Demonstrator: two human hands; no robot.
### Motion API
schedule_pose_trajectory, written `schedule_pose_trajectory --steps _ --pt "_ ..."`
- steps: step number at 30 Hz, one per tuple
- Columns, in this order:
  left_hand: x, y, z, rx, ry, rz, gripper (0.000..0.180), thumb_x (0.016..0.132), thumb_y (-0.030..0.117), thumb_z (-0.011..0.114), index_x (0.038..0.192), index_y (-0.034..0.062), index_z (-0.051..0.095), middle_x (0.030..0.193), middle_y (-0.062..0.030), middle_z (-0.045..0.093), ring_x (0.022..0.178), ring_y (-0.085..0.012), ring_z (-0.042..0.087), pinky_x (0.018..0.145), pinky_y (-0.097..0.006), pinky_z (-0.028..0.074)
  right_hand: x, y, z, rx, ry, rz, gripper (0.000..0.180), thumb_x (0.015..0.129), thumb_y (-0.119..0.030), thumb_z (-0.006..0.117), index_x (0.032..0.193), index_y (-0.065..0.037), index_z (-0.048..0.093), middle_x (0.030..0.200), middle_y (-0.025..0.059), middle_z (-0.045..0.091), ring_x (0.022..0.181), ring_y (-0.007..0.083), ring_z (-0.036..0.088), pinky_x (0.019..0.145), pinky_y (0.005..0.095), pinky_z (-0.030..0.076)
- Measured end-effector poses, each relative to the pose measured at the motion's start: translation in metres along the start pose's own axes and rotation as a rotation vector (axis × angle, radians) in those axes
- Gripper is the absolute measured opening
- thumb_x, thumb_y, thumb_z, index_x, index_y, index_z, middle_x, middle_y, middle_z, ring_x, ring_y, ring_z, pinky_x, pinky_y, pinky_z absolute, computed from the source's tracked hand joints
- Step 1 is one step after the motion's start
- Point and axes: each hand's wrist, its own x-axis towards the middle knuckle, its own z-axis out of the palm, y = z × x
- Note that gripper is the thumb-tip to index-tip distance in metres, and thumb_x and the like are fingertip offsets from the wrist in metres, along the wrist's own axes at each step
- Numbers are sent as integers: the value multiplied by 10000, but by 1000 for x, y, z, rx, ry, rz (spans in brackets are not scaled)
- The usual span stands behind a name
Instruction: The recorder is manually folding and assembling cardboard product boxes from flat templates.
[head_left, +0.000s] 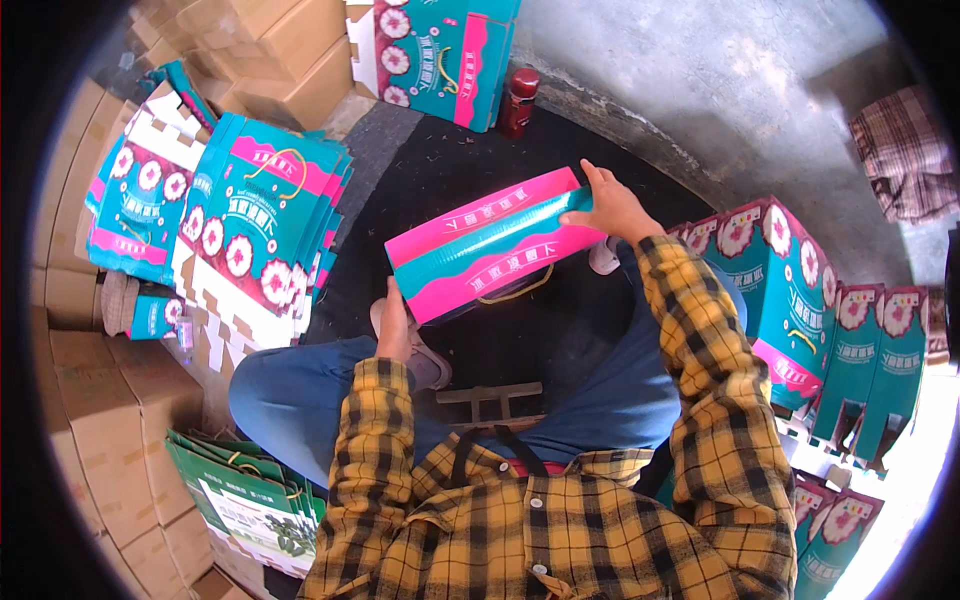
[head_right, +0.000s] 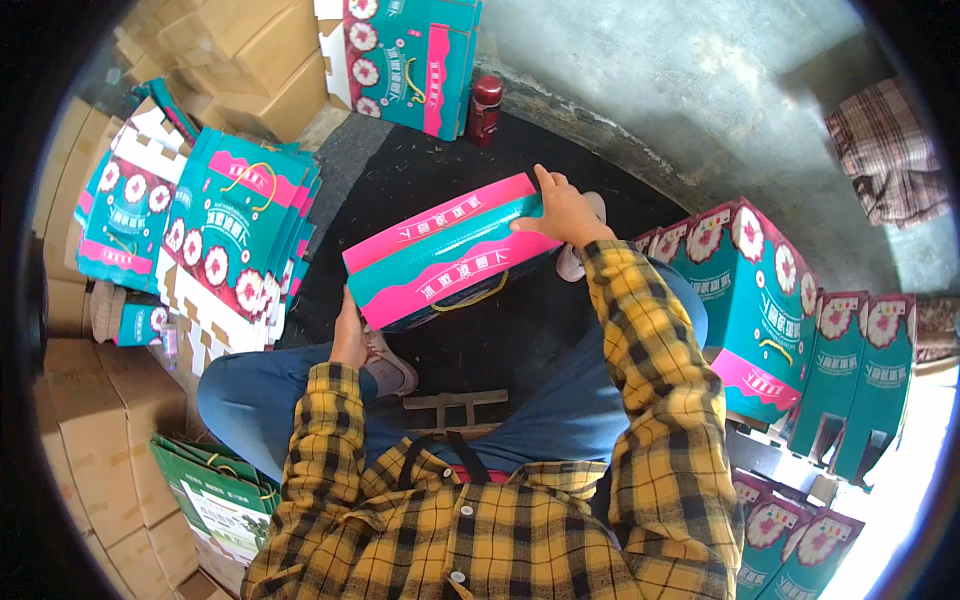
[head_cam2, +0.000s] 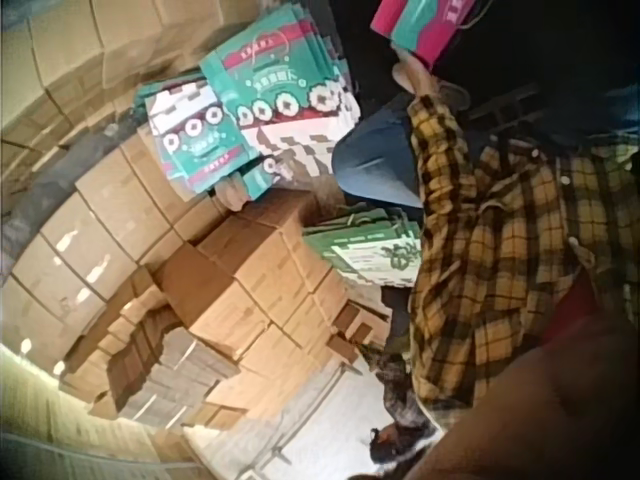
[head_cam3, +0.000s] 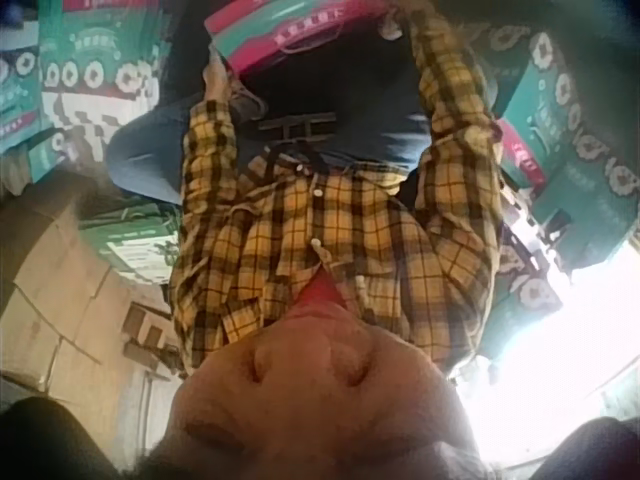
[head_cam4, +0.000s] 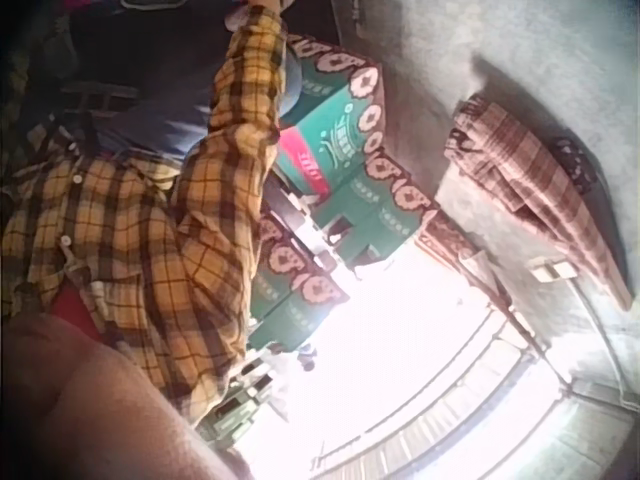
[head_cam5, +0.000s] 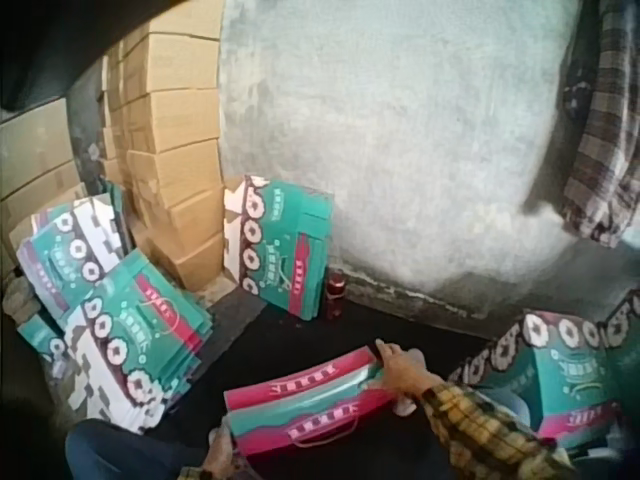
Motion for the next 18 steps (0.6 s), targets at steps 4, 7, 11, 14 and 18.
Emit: schedule_pose_trajectory --steps 4,7,11,14,18 --pt "4 -14 -17 158 -9 292 623 1015 596 534 1178 10 669 946 -65 711 834 -143 653 744 -311 532 18 -7 27 443 -448 292 716 798 -641 759 1212 -60 704 1085 171 735 995 287 700 893 415 536" --pt "4 -15 0 140 -158 54 514 983 376 708 1284 -29 604 1151 -89 681 934 -149 656 800 -339 542 8 40 62 681 -293 160 619 810 -634 739 1058 -67 751 1007 163 751 937 283 700 861 400 532" --pt "1 -2 19 210 -252 5 587 1035 414 608 1445 17 470 1347 -87 590 1185 -187 599 994 -356 490 -2 44 27 518 -123 300 709 762 -650 760 1134 -48 724 1092 216 733 1062 362 692 947 422 513" --pt "-21 25 13 253 -164 54 632 1064 418 546 1534 42 352 1459 -110 508 1309 -218 529 1083 -376 440 -7 -21 -50 475 15 298 731 768 -592 780 1220 -28 673 1119 220 717 1080 381 679 952 434 516" --pt "-48 51 44 148 -215 418 556 1072 354 547 1494 23 401 1430 -106 522 1315 -230 507 1132 -383 369 -74 -52 -129 518 517 64 716 818 -372 809 1363 10 546 1280 252 630 1171 400 624 979 433 509"
